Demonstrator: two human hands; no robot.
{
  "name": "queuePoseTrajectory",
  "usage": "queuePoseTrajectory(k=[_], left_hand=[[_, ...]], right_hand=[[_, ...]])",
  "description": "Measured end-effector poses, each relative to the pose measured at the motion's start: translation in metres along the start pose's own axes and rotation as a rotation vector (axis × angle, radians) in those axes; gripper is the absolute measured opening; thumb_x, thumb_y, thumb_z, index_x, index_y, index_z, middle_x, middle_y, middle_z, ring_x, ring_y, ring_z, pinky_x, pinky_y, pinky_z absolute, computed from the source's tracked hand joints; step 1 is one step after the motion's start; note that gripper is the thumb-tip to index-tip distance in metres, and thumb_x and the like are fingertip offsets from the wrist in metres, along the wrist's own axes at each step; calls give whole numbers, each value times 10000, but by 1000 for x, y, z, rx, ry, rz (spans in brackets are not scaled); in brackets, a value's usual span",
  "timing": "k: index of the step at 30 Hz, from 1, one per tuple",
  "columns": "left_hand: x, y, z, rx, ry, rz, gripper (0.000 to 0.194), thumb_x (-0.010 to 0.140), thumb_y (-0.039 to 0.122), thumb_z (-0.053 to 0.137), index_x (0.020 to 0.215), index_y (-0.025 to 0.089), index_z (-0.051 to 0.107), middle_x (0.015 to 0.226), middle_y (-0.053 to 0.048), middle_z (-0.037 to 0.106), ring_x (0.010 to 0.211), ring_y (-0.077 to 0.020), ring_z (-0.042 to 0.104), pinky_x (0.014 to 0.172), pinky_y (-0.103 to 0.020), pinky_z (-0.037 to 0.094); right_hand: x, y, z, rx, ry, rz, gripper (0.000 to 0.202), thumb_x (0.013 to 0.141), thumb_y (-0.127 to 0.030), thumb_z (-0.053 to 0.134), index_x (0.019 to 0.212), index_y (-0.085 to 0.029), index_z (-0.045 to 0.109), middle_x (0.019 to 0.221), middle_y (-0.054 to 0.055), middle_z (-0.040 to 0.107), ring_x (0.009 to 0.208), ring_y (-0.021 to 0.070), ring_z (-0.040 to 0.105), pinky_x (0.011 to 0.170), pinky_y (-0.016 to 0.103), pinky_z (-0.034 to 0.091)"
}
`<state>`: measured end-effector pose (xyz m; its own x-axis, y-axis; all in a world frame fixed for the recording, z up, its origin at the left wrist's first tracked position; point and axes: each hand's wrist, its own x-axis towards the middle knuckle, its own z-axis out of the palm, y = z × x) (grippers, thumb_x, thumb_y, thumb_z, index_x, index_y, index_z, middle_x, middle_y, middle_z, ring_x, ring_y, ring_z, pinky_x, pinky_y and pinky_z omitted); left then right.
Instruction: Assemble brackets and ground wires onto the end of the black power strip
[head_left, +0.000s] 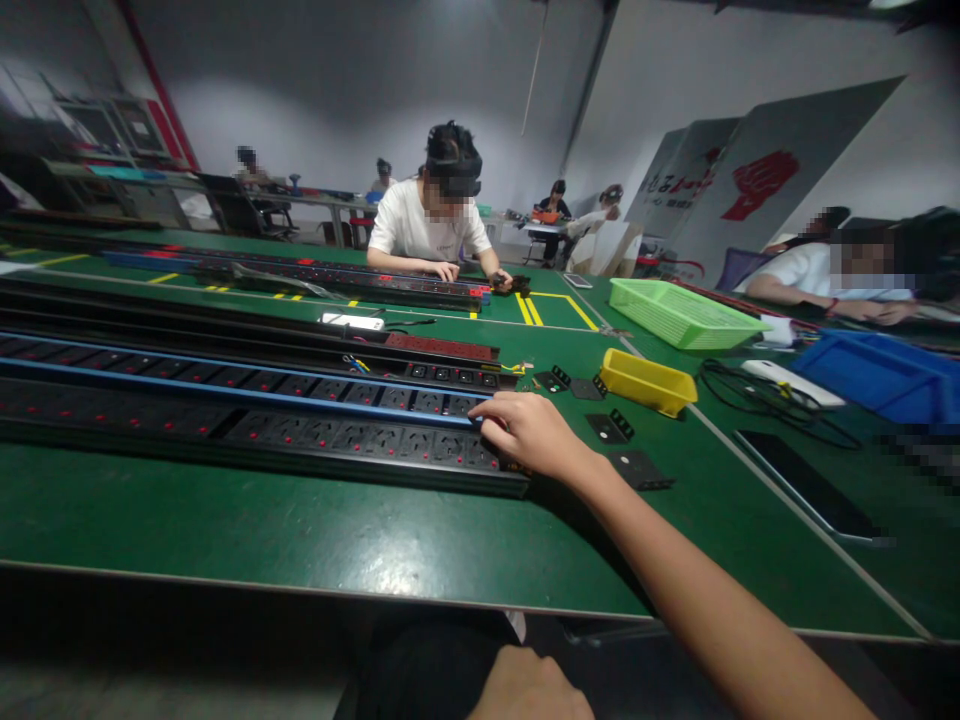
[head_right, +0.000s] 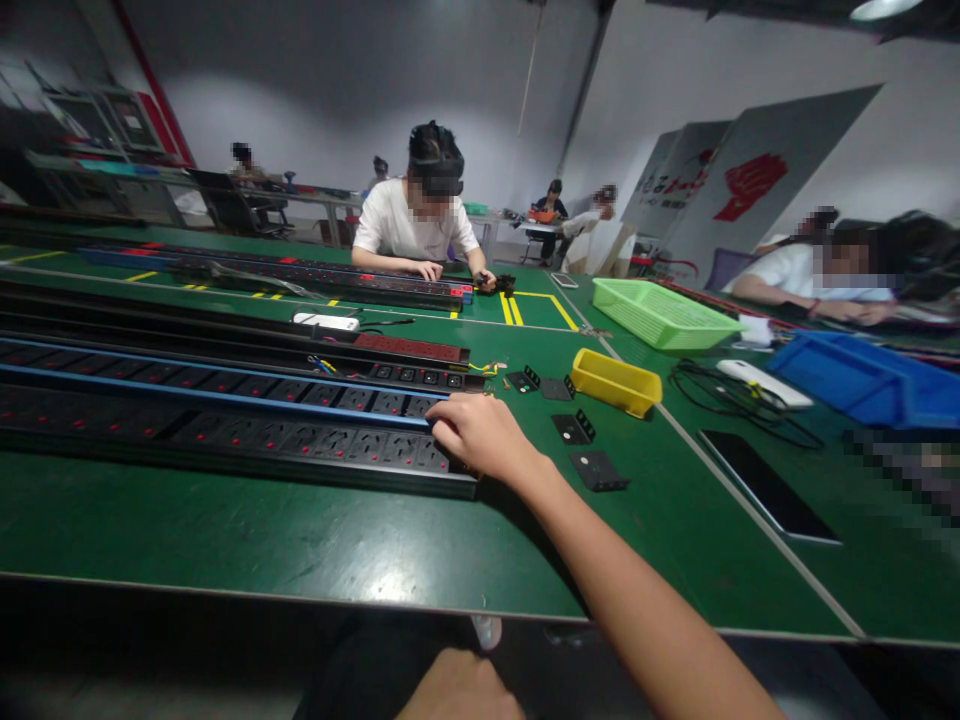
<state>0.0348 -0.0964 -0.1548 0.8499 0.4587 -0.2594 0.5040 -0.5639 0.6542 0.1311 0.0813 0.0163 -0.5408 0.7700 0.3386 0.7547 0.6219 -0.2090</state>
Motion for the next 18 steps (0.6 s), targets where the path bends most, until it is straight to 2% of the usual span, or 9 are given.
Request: queuePoseTrajectory(k=[3, 7, 18], left_hand=[[3, -5, 9, 51, 9, -35, 213, 822, 218, 634, 635, 231, 734, 519, -55, 638, 463, -214, 571, 498, -304, 385], [2, -6, 17, 94, 30, -44, 195, 814, 240, 653, 642, 225, 742, 533, -62, 653, 456, -210, 566, 493, -299, 374], [0, -2, 16, 143, 35, -52, 169, 811, 222, 630, 706, 222, 763, 594, -68, 685, 522, -212, 605, 527, -299, 392]], right_hand=[[0, 1, 1, 21, 7, 1, 288, 950, -184, 543, 1078, -203, 801, 1013, 70, 789, 884, 200, 710, 781, 292, 482], [1, 2, 3, 53, 20, 3, 291, 941, -176, 540, 1058, -199, 806, 1005, 68, 792, 878, 199, 711, 783, 292, 485], [4, 0, 4, 68, 13, 39, 287, 941, -195, 539, 1030, -203, 812, 1013, 62, 798, 908, 206, 721, 811, 294, 497]])
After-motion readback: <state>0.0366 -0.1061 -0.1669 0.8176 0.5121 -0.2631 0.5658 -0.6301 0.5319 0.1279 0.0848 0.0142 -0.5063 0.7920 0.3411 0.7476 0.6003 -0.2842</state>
